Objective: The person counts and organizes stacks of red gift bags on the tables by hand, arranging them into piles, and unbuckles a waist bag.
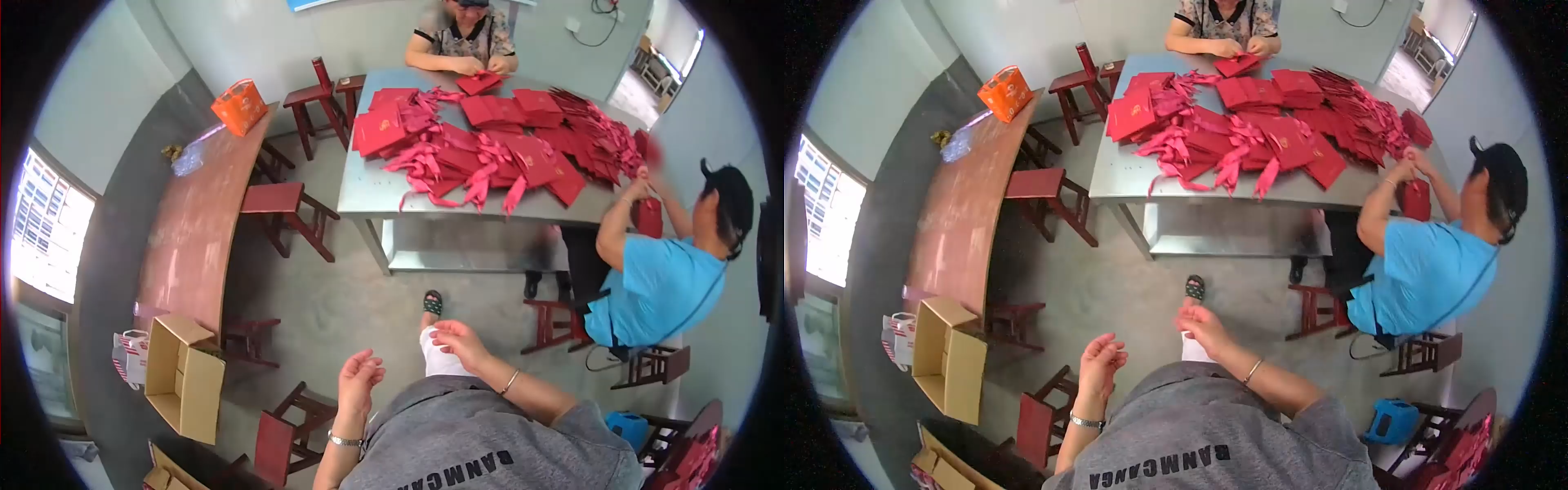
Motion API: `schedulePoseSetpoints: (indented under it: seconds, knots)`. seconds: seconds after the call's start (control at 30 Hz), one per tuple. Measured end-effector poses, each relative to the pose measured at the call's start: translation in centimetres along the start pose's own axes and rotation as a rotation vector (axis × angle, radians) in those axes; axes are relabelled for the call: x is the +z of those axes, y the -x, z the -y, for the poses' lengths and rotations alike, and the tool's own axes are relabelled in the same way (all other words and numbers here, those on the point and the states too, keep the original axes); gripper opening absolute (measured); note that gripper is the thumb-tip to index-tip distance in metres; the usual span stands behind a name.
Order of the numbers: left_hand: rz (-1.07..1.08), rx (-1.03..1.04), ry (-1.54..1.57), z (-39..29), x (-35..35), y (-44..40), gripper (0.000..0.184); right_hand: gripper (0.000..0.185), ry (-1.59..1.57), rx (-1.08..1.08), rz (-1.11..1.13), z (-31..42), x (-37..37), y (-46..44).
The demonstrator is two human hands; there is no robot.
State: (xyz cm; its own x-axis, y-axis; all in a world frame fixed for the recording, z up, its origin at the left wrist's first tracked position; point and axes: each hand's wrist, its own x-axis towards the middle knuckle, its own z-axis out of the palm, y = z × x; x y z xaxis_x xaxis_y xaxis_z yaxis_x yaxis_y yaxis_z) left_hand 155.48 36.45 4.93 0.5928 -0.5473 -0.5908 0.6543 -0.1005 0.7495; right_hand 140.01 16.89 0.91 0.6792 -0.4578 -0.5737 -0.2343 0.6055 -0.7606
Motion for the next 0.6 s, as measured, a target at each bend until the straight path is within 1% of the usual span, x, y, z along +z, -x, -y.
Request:
schedulePoseSetpoints:
  seconds: [0.03,0.13,0.17,0.23,0.3,0.37,0.4,0.47,0.5,0.57,0.6]
  knots:
    - [-0.008,0.009,-0.007,-1.5,0.3,-1.6,0.023,0.033,0.007,-0.046,0.008,1.7,0.0,-2.1]
    - [-0.088,0.123,0.044,-6.9,1.6,-7.2,0.025,0.034,-0.014,-0.140,0.026,6.8,0.1,-8.8]
    - [-0.064,0.106,0.014,-9.0,2.2,-9.1,0.025,0.034,-0.030,-0.193,0.022,9.1,0.1,-10.3]
    - [-0.049,0.246,0.053,-13.0,4.0,-13.3,0.027,0.035,0.003,-0.302,0.009,13.7,0.4,-12.7]
    - [-0.037,0.273,0.027,-16.1,5.7,-17.2,0.029,0.033,0.060,-0.442,-0.001,16.9,0.5,-15.5]
    - [-0.015,0.295,0.017,-17.7,6.7,-20.2,0.032,0.032,0.070,-0.459,0.024,18.3,0.3,-18.9]
    - [-0.020,0.274,0.004,-18.4,7.1,-21.1,0.033,0.032,0.063,-0.442,-0.005,18.6,0.3,-19.8]
    - [-0.034,0.248,-0.004,-19.3,7.6,-23.2,0.034,0.031,0.098,-0.486,0.021,20.3,1.0,-20.9]
    - [-0.056,0.224,-0.035,-19.8,7.7,-24.4,0.036,0.031,0.095,-0.477,0.023,21.1,1.2,-21.1]
    - [-0.082,0.202,-0.073,-20.9,7.8,-26.6,0.039,0.033,0.241,-0.403,0.020,22.8,2.1,-21.0]
    - [-0.087,0.202,-0.081,-21.7,8.2,-28.1,0.041,0.033,0.174,-0.395,0.027,22.7,2.4,-21.7]
